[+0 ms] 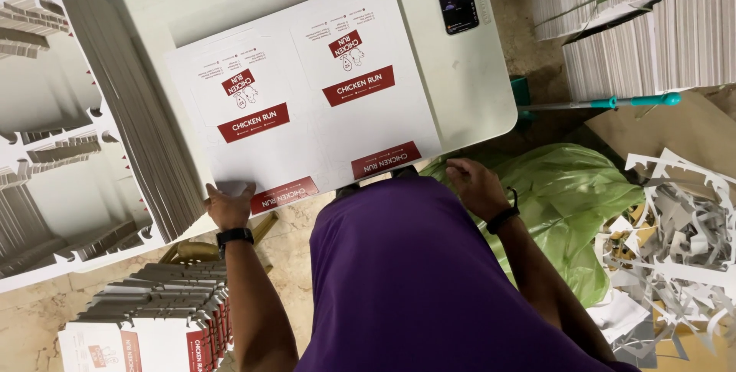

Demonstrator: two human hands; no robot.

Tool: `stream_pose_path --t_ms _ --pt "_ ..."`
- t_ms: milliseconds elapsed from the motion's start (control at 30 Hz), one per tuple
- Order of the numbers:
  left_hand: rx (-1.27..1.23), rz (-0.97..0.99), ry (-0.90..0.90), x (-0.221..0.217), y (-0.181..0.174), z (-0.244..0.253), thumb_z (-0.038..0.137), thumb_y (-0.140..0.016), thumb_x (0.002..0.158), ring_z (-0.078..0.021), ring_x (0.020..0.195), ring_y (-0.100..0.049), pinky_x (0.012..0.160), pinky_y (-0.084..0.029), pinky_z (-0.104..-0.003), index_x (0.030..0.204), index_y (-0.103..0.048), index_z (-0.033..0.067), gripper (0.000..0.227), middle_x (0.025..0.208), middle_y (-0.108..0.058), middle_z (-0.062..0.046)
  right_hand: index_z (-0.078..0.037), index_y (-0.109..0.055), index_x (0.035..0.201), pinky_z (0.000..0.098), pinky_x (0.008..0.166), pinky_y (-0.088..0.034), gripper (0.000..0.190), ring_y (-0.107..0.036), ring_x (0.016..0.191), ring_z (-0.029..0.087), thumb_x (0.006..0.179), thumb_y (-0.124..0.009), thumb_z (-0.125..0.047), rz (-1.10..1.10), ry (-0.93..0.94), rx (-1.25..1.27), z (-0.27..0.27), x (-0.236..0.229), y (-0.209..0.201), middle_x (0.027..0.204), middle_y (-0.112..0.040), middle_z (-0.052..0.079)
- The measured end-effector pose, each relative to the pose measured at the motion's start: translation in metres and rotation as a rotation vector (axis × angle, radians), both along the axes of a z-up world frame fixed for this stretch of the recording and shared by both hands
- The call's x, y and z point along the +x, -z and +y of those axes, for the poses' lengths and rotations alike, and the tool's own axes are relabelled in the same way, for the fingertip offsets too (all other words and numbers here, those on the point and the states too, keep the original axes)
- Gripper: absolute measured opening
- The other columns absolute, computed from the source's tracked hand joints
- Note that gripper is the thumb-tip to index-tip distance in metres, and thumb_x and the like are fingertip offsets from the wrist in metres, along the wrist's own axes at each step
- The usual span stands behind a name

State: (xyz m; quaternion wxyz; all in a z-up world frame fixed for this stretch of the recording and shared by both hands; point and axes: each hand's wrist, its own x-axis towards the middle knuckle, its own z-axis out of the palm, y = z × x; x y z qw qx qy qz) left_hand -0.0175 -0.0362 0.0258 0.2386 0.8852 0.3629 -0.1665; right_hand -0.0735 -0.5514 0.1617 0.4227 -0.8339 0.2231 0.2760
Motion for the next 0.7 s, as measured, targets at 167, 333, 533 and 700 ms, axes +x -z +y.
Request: stream_pose_path --t_ms 167,333,533,700 --pt "0.037 -0.029 -0.013 -0.002 0.01 -0.001 0.042 -0.089 0.076 -0.0505 0.131 -0.049 0.114 -0.04 -0.051 0.153 -0.038 -0.0019 0.102 0.137 -0.047 -0.031 -0.014 -0.068 0.133 0.0572 0.11 -0.046 0.04 -0.062 0.125 0.037 0.107 -0.052 -0.039 0.008 0.008 -0.02 -0.001 0.001 0.002 0.125 -0.069 0.014" --pt "0.043 -0.039 -0.032 -0.003 0.008 -0.007 0.041 -0.089 0.077 -0.0493 0.132 -0.049 0.115 -0.039 -0.051 0.151 -0.041 -0.0018 0.098 0.137 -0.046 -0.029 -0.012 -0.067 0.135 0.0554 0.11 -0.046 0.044 -0.062 0.124 0.038 0.106 -0.052 -0.041 0.01 -0.001 -0.015 -0.003 0.001 0.005 0.125 -0.068 0.017" --pt "0.046 -0.027 -0.042 -0.004 0.004 -0.009 0.04 -0.089 0.075 -0.0506 0.13 -0.051 0.114 -0.041 -0.052 0.151 -0.042 -0.0006 0.098 0.138 -0.046 -0.028 -0.015 -0.068 0.135 0.0529 0.111 -0.046 0.045 -0.062 0.125 0.035 0.105 -0.053 -0.045 0.035 0.002 -0.007 -0.004 0.002 0.009 0.126 -0.068 0.014" --pt "0.041 -0.019 -0.039 -0.004 0.003 -0.01 0.042 -0.088 0.077 -0.0512 0.131 -0.05 0.115 -0.04 -0.053 0.152 -0.041 -0.0001 0.098 0.139 -0.045 -0.028 -0.012 -0.068 0.134 0.0519 0.11 -0.046 0.044 -0.064 0.122 0.036 0.106 -0.052 -0.042 -0.015 0.001 0.01 -0.002 0.001 0.008 0.124 -0.069 0.016"
